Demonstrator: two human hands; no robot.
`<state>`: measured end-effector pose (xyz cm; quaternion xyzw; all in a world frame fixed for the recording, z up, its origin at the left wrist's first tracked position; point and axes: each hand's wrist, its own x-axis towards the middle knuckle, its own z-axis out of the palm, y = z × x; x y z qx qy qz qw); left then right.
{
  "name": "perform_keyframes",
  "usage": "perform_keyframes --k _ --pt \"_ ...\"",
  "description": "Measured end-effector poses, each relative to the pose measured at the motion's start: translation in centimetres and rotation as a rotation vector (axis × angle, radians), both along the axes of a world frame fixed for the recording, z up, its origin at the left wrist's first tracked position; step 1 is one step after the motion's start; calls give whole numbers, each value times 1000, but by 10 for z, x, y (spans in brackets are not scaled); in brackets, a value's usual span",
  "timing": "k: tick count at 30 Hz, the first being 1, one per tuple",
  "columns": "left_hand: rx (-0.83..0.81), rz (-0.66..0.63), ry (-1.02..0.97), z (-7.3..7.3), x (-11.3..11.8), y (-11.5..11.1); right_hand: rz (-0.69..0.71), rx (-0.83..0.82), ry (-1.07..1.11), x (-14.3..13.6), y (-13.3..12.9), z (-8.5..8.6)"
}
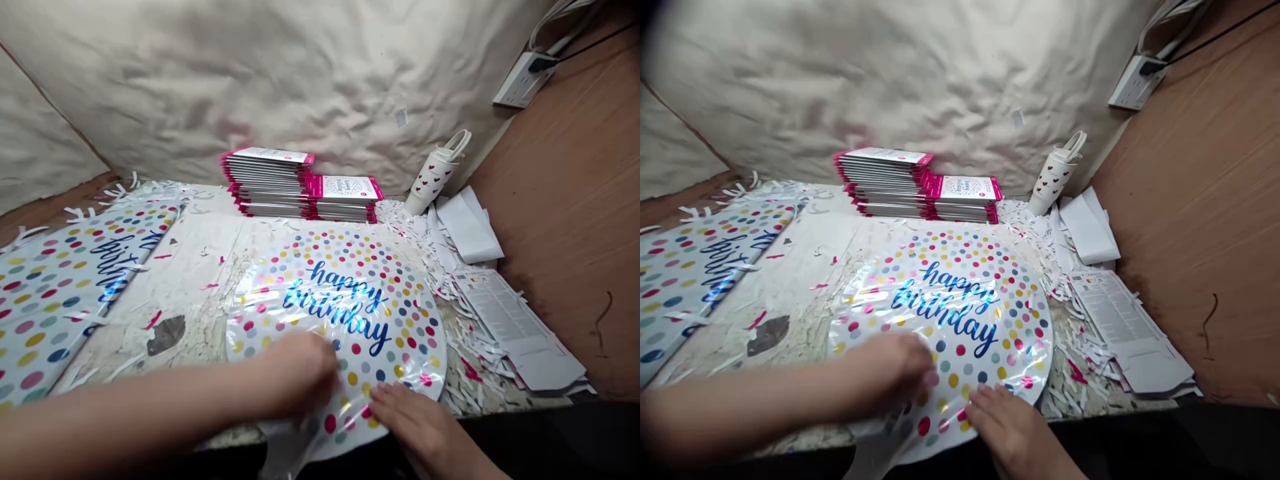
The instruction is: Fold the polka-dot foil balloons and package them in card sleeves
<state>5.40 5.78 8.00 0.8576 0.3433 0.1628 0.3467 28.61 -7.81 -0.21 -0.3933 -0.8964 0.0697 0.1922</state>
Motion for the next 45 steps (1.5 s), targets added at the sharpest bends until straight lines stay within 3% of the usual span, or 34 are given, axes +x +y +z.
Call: perform_keyframes --k 1,2,3,5,9,13,15,18,20,24,28,30,33,37,39,42,44,45 --pt "61 -281 96 -14 -3 -31 -29 -39 44 -2 0 4" --pt "122 -385 184 -25 -7 -56 -60 -82 79 -5 0 9" --pt "153 -396 233 -34 -11 -74 -82 -117 110 -7 1 13" --pt "131 -341 290 -44 -17 -88 -98 -159 172 -13 2 19" --pt "-251 -121 238 -43 -22 -65 -124 -325 247 -19 5 27" --pt "-687 -66 180 -36 -20 -39 -173 -642 186 -12 17 46" --pt "-793 -32 173 -34 -17 -32 -174 -741 156 -11 24 56" --pt "-840 1 168 -31 -8 -29 -164 -737 137 -22 32 65" --pt "-727 -23 168 -26 -1 -30 -181 -670 114 -37 35 62" --pt "-238 -42 228 -17 -5 -40 -283 -513 105 -58 40 50" --pt "13 -20 348 -9 -58 -43 -365 -418 288 -51 42 46" --pt "146 60 416 -5 -88 -36 -414 -385 367 -45 40 47" --pt "380 152 397 -7 -110 -27 -433 -310 439 -44 30 45" --pt "344 -150 324 -39 -100 -31 -187 -140 298 -47 11 29" --pt "302 -225 290 -62 -97 -37 -177 -102 139 -35 6 16" --pt "293 -207 186 -86 -103 -42 -520 -79 -43 6 8 -1" --pt "288 -175 129 -91 -108 -41 -729 -79 -144 37 14 -5" --pt "277 -175 115 -90 -110 -39 -746 -86 -192 50 18 -4"
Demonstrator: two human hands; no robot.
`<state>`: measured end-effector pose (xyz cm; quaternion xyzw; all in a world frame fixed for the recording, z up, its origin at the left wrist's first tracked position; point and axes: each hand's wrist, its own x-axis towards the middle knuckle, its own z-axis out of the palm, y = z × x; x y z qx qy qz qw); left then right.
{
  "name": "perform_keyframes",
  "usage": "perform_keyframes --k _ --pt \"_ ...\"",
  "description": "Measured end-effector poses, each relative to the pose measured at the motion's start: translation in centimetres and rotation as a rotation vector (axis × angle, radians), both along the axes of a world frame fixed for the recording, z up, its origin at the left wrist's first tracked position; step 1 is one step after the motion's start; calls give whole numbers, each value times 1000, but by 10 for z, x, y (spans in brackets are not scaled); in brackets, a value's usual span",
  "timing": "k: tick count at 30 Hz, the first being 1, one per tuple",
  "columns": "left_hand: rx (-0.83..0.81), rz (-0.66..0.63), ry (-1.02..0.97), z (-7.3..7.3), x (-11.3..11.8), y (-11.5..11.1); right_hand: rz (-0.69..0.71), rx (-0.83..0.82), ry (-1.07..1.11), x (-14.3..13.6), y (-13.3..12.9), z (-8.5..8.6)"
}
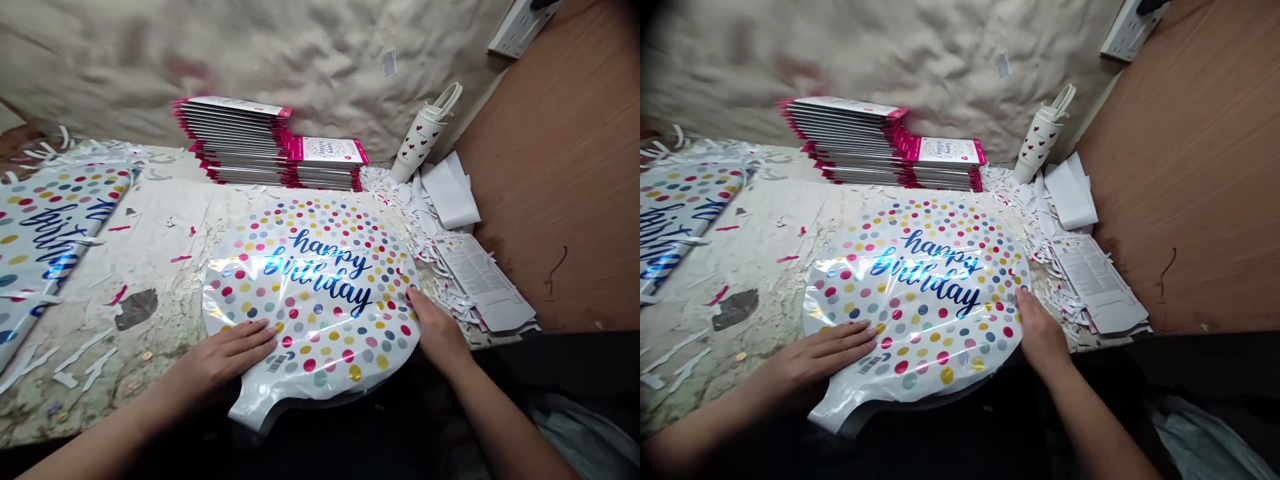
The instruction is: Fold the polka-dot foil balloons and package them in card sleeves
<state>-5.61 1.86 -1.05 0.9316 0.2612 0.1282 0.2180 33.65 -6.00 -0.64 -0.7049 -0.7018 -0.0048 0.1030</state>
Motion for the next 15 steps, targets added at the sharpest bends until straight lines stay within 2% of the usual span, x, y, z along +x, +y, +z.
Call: perform_keyframes --k 1,4,5,6,9,10,11,15 --pt "-14 -10 2 2 -1 3 49 -29 -28 11 5 2" --pt "-24 -69 80 9 -3 13 351 -204 -40 26 24 11" --pt "-12 -95 115 11 -4 16 392 -275 -35 28 31 14" --pt "6 -121 147 12 -4 19 356 -322 -36 29 37 17" --pt "107 -155 210 13 -7 21 -7 -252 -86 32 48 20" --pt "147 -143 224 13 -8 20 -81 -196 -96 34 48 20" --pt "186 -124 232 12 -9 18 -73 -161 -85 35 46 19" --pt "253 -66 186 10 -19 13 323 -242 200 44 28 15"
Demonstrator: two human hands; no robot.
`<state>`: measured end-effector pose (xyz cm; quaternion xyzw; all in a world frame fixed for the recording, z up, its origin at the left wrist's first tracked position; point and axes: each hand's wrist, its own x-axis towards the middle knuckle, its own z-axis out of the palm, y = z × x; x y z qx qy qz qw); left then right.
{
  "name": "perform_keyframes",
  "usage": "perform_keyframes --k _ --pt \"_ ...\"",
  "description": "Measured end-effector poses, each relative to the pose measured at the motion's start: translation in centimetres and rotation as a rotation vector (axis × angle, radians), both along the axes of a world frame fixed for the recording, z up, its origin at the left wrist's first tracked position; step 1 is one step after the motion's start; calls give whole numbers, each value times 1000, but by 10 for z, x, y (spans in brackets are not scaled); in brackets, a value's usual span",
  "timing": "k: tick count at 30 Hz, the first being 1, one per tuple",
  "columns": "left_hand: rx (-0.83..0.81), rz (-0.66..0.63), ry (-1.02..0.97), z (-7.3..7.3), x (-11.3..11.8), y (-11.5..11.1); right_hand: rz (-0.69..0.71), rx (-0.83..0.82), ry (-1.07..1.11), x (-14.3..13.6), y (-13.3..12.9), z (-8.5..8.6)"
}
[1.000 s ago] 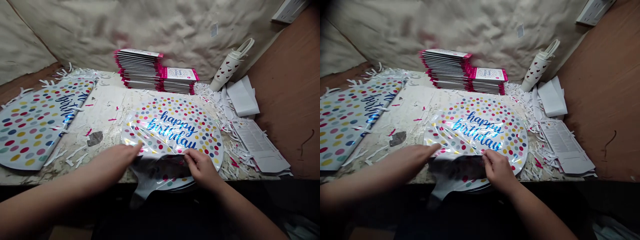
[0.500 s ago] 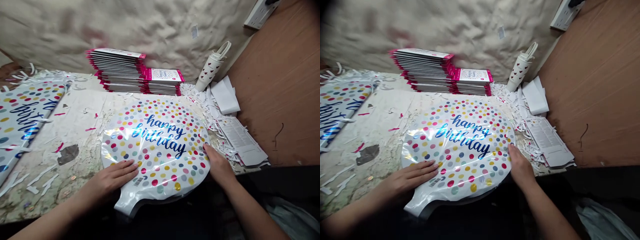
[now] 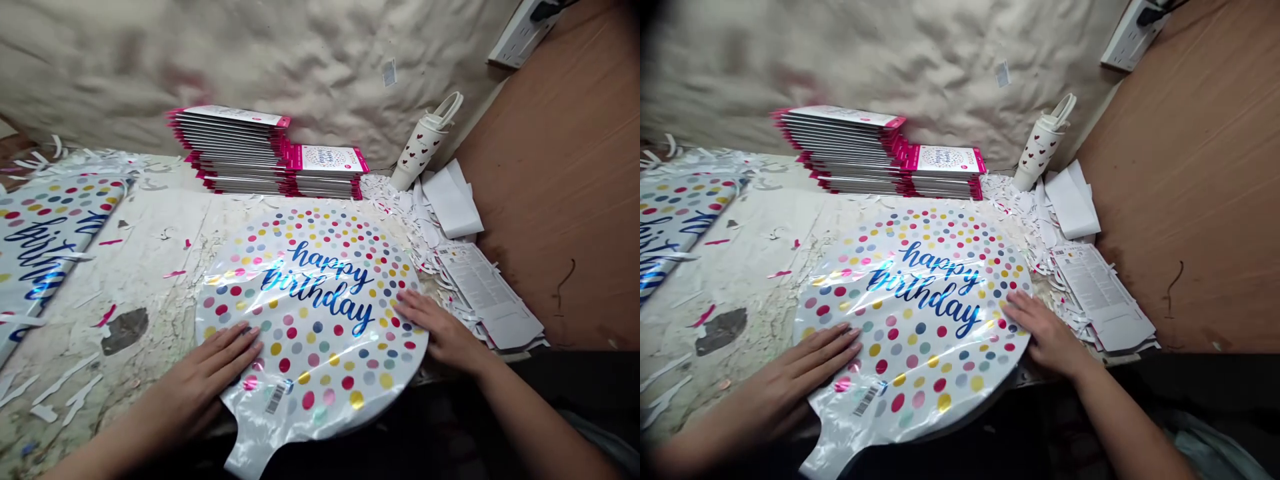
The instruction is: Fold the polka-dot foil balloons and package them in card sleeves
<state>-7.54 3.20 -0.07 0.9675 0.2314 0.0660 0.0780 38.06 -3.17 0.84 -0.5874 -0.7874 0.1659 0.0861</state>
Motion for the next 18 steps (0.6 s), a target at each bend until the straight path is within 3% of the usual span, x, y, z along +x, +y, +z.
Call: perform_keyframes --k 1,3,7,9,12,14,15,18 --pt "-27 18 -14 2 -2 2 11 -48 115 3 -2 0" --pt "-170 113 -42 10 -3 12 -100 -126 321 11 3 1" --pt "-564 567 -3 34 13 64 -358 -141 481 23 54 7" --pt "-477 809 55 43 25 95 -462 -117 478 23 88 8" --pt "-333 953 90 46 39 118 -541 -87 423 16 127 4" --pt "-137 964 34 41 46 110 -573 -68 370 10 142 0" --pt "-22 907 0 37 48 100 -589 -63 341 8 147 -1" --pt "146 587 -7 18 52 63 -637 -69 231 9 158 1"
